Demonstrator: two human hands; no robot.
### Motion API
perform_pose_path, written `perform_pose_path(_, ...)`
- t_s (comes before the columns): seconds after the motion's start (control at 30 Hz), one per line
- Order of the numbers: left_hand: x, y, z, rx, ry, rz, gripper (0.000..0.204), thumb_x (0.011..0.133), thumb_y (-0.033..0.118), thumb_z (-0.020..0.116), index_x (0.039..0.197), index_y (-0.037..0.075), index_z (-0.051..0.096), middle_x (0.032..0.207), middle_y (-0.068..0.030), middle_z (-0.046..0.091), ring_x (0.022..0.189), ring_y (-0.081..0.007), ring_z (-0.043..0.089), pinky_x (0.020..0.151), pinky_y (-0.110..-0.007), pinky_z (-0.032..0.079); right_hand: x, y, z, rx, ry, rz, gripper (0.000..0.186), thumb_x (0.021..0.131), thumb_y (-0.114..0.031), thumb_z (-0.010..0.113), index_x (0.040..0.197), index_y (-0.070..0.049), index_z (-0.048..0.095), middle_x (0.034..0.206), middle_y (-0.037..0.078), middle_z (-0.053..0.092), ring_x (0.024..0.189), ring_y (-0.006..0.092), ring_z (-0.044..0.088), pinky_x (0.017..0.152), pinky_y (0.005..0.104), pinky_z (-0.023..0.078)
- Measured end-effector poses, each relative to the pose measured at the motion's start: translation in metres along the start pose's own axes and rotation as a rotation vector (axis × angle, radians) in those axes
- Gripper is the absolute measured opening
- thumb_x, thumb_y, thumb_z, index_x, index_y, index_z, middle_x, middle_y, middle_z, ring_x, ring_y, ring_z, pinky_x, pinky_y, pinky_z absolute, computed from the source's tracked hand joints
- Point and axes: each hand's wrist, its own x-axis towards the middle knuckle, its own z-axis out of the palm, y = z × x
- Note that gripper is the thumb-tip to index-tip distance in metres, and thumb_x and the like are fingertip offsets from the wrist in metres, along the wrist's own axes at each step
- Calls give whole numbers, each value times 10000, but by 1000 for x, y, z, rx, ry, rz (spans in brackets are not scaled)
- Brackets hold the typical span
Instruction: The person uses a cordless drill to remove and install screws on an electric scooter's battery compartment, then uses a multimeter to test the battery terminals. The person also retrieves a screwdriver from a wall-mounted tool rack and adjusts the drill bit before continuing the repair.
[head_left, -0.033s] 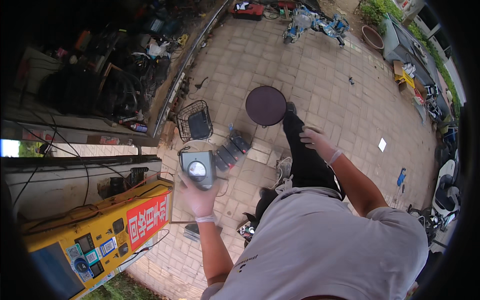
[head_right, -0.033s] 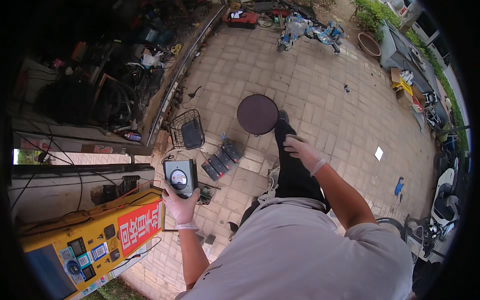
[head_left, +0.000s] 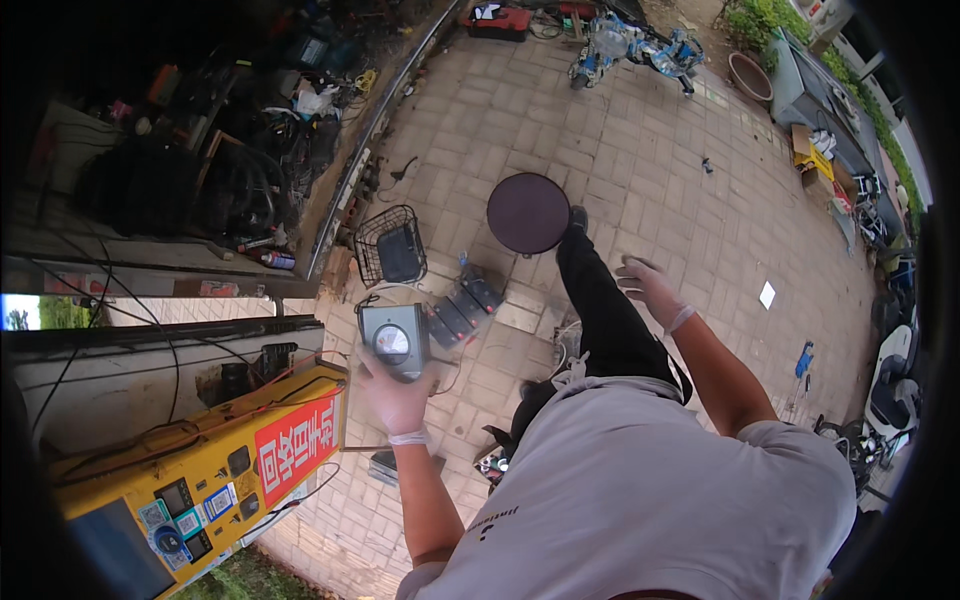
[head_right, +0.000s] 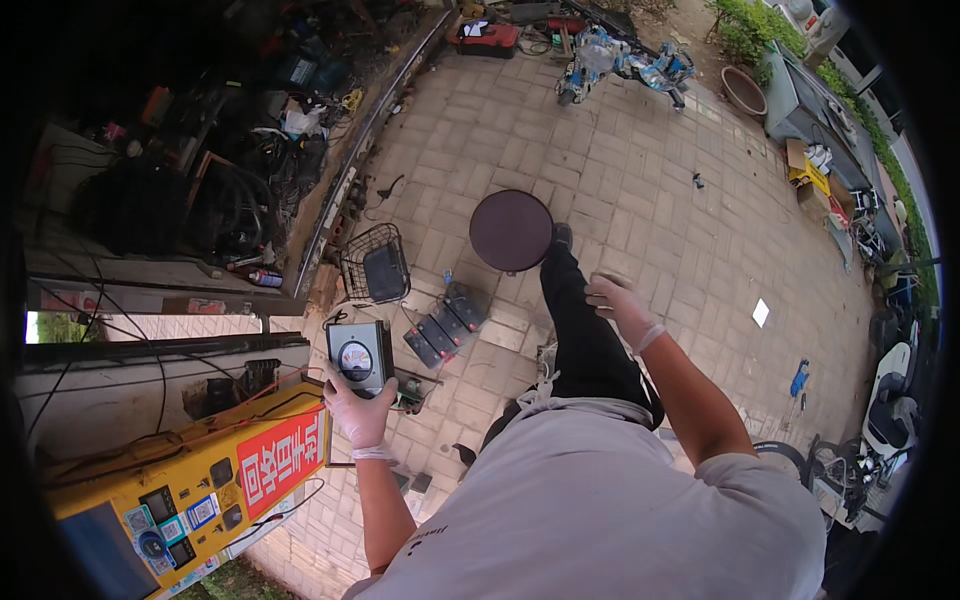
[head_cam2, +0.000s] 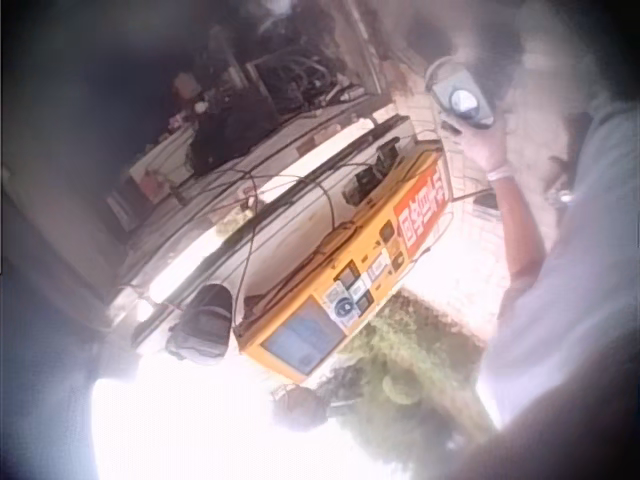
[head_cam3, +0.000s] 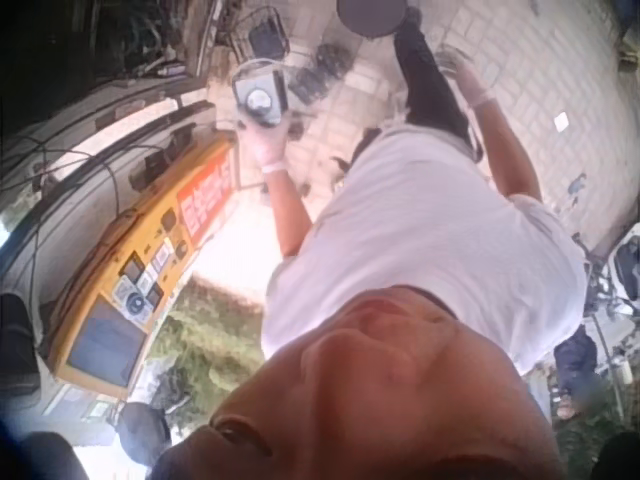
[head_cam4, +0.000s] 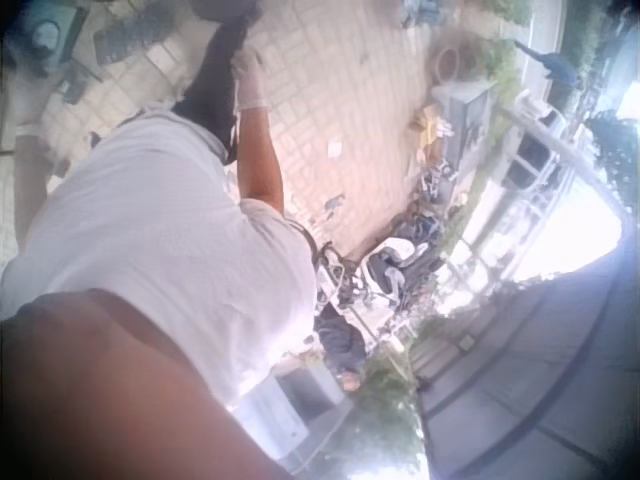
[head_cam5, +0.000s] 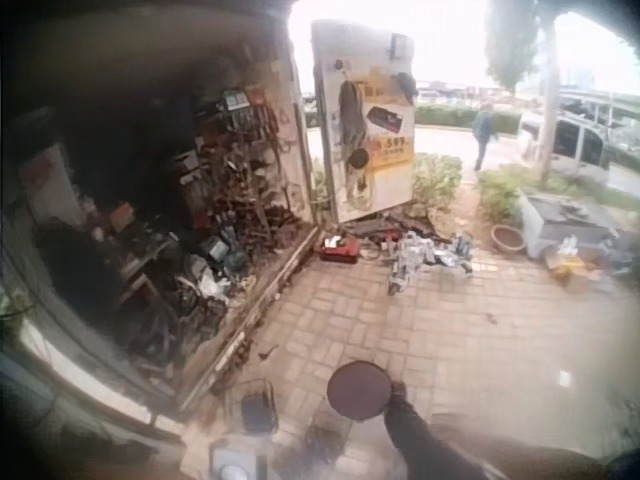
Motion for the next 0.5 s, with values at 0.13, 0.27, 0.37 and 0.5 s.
perform_pose_path(0.13, 94, 63, 38, 109, -40, -104, 1266, 566, 412, 899, 1577, 69, 219, 1376, -342, 422, 1240, -489, 438, 1053, -539, 386, 154, -64, -19, 64, -73, 68, 550, 920, -337, 633, 1387, -60, 545, 1135, 38, 684, 1040, 168, 630, 880, 336, 473)
perform_pose_path(0.27, 173, 142, 45, 207, -53, -281, 1283, 587, 382, 900, 1597, 72, 171, 1362, -336, 419, 1238, -486, 418, 1068, -549, 356, 287, -166, 25, -66, -231, 65, 575, 919, -364, 653, 1354, 2, 563, 1141, 62, 684, 1032, 163, 621, 911, 319, 468)
perform_pose_path(0.37, 239, 202, 41, 153, -21, -271, 1283, 571, 398, 889, 1588, 73, 178, 1379, -323, 434, 1246, -495, 448, 1034, -546, 406, 327, -256, 60, -178, -354, -66, 607, 899, -346, 689, 1338, 55, 568, 1151, 96, 677, 1118, 196, 603, 1004, 323, 447)
perform_pose_path(0.5, 335, 286, 49, 52, 79, -88, 1223, 557, 375, 902, 1552, 35, 278, 1314, -326, 481, 1172, -483, 510, 1000, -511, 444, 348, -350, 155, -181, -694, -88, 740, 862, -329, 756, 1422, 70, 484, 1283, 165, 619, 1233, 222, 555, 1062, 343, 423)
